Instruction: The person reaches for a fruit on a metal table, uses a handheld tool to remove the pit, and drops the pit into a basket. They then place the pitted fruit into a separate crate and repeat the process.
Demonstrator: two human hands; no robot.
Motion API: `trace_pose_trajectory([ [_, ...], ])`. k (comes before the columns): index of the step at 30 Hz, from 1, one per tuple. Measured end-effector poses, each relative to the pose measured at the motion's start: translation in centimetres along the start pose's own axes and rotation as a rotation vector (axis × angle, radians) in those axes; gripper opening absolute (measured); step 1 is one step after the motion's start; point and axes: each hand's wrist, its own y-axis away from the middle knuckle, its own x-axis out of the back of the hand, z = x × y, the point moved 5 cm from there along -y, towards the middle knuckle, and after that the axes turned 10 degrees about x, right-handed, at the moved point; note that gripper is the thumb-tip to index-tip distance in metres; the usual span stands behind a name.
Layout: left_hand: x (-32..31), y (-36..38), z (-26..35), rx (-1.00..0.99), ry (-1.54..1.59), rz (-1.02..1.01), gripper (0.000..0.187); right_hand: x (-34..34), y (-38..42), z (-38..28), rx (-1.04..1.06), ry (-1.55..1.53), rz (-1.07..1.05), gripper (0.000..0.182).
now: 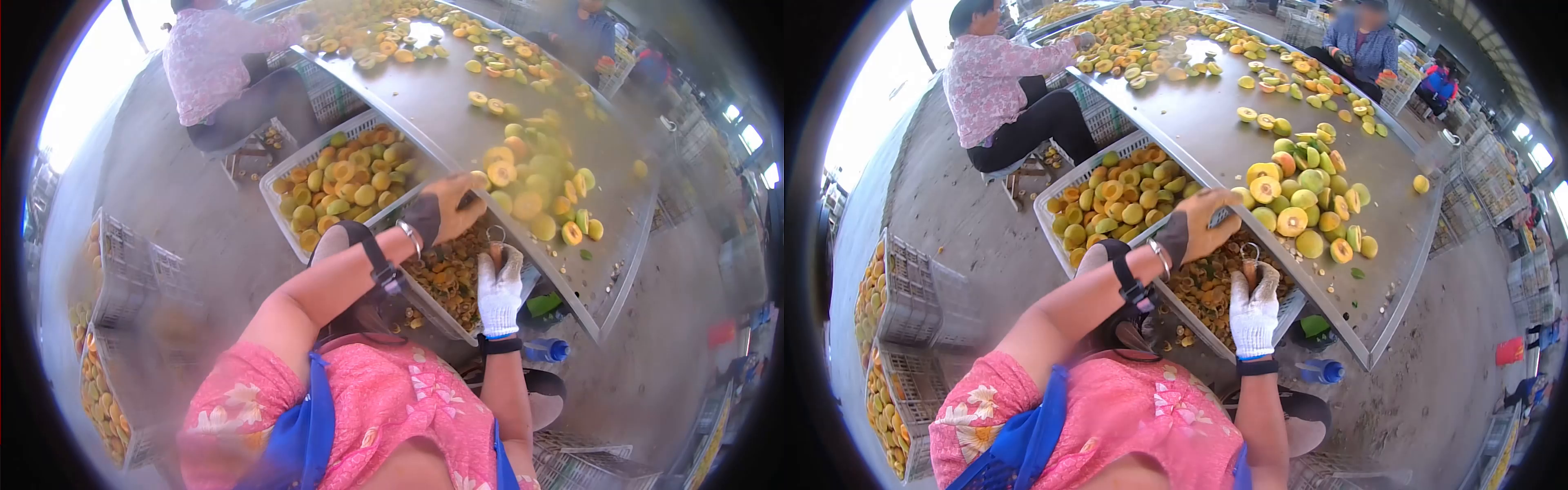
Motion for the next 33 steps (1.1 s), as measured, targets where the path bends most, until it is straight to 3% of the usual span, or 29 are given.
trace_pose_trajectory([
  [1,0.1,-1.8,0.6,-0.020,-0.046,0.034,0.036,0.1,-0.1,-0.2,-0.036,-0.025,-0.003,0.032],
  [6,-5.2,-9.8,-1.2,0.142,-0.293,-0.165,0.056,-1.1,0.2,2.7,-0.189,-0.249,0.024,0.031],
  [9,-9.0,-12.2,-2.4,0.299,-0.533,-0.356,0.062,-0.4,0.0,1.2,-0.408,-0.537,0.010,0.028],
  [13,-9.1,-12.1,-1.9,0.285,-0.592,-0.430,0.067,0.2,-0.1,2.0,-0.400,-0.563,0.034,0.027],
  [17,-8.4,-11.9,-2.5,0.308,-0.343,-0.393,0.059,0.3,-0.1,3.7,-0.408,-0.517,0.040,0.027],
  [18,-7.8,-11.2,-2.0,0.272,-0.298,-0.291,0.054,0.3,-0.2,4.0,-0.355,-0.445,0.050,0.028],
  [21,-7.1,-8.8,-1.4,0.263,0.100,-0.210,0.047,0.3,-0.5,4.4,-0.266,-0.308,0.056,0.030],
  [23,-7.4,-6.4,-0.9,0.359,0.661,-0.245,0.040,0.0,-0.6,4.3,-0.303,-0.324,0.030,0.031],
  [25,-7.3,-3.4,-0.2,0.459,1.226,-0.256,0.034,0.5,-1.0,3.1,0.097,0.017,-0.012,0.032],
  [26,-6.9,-2.1,1.4,0.509,1.337,-0.248,0.031,0.4,-0.9,2.0,0.297,0.186,-0.035,0.032],
  [29,-7.1,0.2,1.4,0.678,1.542,-0.308,0.034,0.4,-1.2,1.4,-0.053,-0.181,-0.123,0.035],
  [30,-6.8,1.0,1.8,0.670,1.537,-0.359,0.041,0.0,-1.0,1.9,-0.036,-0.173,-0.083,0.034],
  [32,-8.2,1.0,-1.8,0.402,1.098,-0.253,0.040,0.1,-1.0,1.8,-0.151,-0.240,-0.127,0.034],
  [33,-8.6,1.2,-2.2,0.359,1.021,-0.228,0.039,0.0,-1.0,1.8,-0.208,-0.274,-0.148,0.034],
])
